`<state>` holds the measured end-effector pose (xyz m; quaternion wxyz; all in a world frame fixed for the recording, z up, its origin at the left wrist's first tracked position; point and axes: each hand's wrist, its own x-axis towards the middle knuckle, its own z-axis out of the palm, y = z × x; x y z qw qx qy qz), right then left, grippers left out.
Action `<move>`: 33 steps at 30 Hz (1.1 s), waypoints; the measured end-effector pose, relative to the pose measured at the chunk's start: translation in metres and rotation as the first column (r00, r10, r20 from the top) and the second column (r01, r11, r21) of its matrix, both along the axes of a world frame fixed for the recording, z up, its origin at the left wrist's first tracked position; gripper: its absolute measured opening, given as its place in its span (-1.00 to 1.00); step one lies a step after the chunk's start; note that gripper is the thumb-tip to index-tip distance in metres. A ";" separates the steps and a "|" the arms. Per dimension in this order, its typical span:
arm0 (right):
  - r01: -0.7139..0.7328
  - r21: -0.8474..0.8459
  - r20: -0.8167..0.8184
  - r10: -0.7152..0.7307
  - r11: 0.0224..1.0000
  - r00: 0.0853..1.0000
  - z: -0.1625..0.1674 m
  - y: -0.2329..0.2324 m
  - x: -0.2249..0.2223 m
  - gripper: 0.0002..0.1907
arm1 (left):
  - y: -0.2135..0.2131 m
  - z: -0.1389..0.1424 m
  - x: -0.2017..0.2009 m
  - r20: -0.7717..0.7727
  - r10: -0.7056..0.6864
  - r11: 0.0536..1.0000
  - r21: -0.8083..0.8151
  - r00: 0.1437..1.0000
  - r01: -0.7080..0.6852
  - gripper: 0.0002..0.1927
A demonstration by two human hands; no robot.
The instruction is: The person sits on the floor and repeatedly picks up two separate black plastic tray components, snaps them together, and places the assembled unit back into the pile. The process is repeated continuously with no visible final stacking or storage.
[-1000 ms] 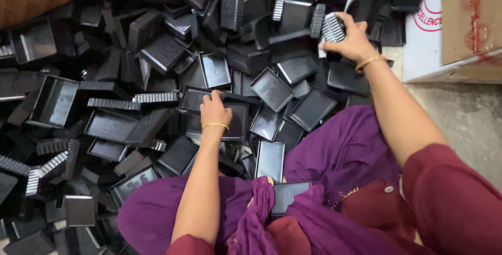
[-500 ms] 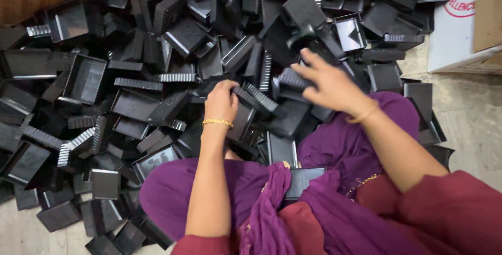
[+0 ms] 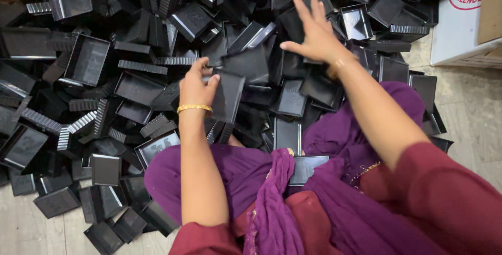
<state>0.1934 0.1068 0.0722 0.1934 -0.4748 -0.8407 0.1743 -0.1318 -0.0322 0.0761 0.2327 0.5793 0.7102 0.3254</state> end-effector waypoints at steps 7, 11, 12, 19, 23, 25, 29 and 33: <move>-0.206 -0.166 0.138 0.230 0.964 0.963 -0.029 -0.017 0.008 -0.07 | 0.012 -0.033 -0.016 0.469 -0.011 1.000 0.004 0.883 0.010 -0.72; -0.279 -0.228 -0.059 0.273 0.933 0.960 0.017 -0.061 0.033 -0.25 | 0.028 -0.036 0.017 0.920 0.089 0.996 -0.081 0.383 -0.037 -0.52; -0.224 -0.228 -0.149 0.193 0.948 0.970 0.029 -0.069 0.036 -0.32 | 0.031 -0.037 0.031 0.943 0.100 0.995 -0.093 0.316 -0.035 -0.49; -0.163 -0.226 -0.578 0.002 0.961 0.816 0.032 -0.098 -0.024 -0.36 | 0.027 -0.039 0.094 0.988 -0.008 0.996 0.020 -0.152 0.083 -0.47; 0.006 -0.222 -0.281 -0.070 0.975 0.957 0.026 -0.115 -0.040 -0.18 | 0.027 -0.033 0.098 0.994 -0.037 0.999 0.034 -0.103 -0.026 -0.58; 0.058 -0.407 -0.312 -0.198 0.912 0.929 0.031 -0.121 -0.042 -0.12 | 0.029 -0.033 0.099 0.997 0.047 0.999 -0.049 -0.062 -0.017 -0.43; -0.065 -0.502 -0.568 -0.272 0.863 0.777 0.042 -0.129 -0.048 -0.17 | 0.035 -0.040 0.103 0.999 0.048 0.999 -0.048 0.019 -0.005 -0.27; 0.100 -0.405 -0.383 -0.268 0.909 0.884 0.039 -0.136 -0.058 -0.18 | 0.035 -0.047 0.108 0.999 0.000 1.000 0.000 0.044 -0.012 -0.30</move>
